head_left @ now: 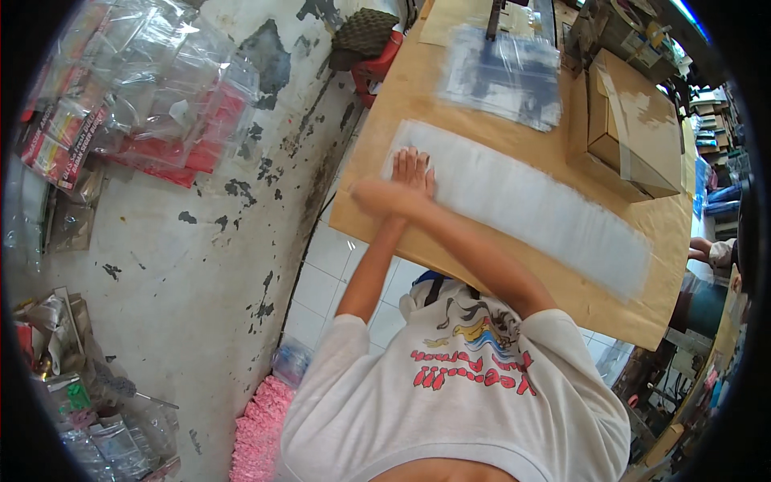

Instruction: The person arranges, flattens, and smooths plastic sheets laid out in a row across a table by hand.

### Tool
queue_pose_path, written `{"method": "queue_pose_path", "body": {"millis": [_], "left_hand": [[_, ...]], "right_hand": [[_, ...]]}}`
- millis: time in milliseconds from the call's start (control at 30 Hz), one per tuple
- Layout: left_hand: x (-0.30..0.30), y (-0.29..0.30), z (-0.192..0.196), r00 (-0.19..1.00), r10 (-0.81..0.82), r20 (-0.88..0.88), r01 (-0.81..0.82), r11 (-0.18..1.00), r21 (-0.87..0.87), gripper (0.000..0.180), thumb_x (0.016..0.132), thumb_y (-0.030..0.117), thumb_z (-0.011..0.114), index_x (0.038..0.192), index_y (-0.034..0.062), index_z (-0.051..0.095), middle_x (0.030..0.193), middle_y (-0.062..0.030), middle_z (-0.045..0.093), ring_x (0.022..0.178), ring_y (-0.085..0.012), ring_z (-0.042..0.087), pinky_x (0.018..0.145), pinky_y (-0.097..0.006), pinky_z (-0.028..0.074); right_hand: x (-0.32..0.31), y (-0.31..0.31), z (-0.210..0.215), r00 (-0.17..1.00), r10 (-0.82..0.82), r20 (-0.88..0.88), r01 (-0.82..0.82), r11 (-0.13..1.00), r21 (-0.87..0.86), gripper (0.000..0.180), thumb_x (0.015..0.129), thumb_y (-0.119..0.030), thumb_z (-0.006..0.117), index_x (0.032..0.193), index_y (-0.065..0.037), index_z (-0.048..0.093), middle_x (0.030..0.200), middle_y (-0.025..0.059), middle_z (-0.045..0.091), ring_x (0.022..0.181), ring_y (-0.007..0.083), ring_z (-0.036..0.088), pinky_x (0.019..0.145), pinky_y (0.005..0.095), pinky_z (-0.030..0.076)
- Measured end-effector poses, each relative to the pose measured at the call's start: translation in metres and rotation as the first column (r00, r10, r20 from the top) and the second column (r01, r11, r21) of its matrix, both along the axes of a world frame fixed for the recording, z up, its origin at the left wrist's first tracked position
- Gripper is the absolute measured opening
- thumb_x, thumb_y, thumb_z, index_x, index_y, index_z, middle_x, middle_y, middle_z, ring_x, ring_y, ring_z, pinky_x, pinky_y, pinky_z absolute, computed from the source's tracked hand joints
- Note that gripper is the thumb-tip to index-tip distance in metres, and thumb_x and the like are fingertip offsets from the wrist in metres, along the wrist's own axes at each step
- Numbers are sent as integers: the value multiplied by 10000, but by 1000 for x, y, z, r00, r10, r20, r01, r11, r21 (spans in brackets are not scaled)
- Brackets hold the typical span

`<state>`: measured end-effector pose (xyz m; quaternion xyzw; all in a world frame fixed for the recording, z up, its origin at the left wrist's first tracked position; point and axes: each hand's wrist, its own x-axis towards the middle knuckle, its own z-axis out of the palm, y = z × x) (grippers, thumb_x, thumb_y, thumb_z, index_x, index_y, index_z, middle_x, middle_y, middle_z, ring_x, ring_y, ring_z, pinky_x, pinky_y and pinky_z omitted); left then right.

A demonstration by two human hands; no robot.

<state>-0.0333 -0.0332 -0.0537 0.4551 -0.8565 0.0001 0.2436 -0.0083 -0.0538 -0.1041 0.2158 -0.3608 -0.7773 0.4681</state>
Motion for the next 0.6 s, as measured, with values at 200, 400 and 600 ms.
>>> {"method": "queue_pose_path", "body": {"millis": [200, 400, 600], "left_hand": [[43, 10, -10, 996, 85, -35, -80, 990, 114, 645, 964, 363, 538, 1486, 17, 384, 1612, -241, 248, 1475, -429, 256, 1209, -538, 182], [22, 3, 9, 992, 123, 1, -121, 976, 182, 659, 958, 389, 563, 1494, 38, 407, 1587, -208, 331, 1422, -429, 343, 1176, -534, 246], [8, 1, 5, 988, 142, 59, -150, 972, 183, 628, 969, 392, 527, 1525, 126, 408, 1590, -210, 320, 1430, -419, 336, 1189, -527, 223]], "right_hand": [[79, 69, 68, -718, -68, 693, -163, 984, -72, 661, 955, -233, 406, 1552, 29, 298, 1639, 214, 223, 1530, 314, 187, 1240, 502, 97], [63, 16, 68, -769, 495, 405, 472, 866, -163, 593, 1019, -191, 416, 1543, 49, 278, 1634, 237, 216, 1528, 324, 194, 1241, 406, 149], [27, -22, 76, -699, 689, -189, 708, 705, -49, 613, 1020, -201, 455, 1543, 57, 267, 1619, 256, 235, 1520, 339, 206, 1238, 408, 159]]}}
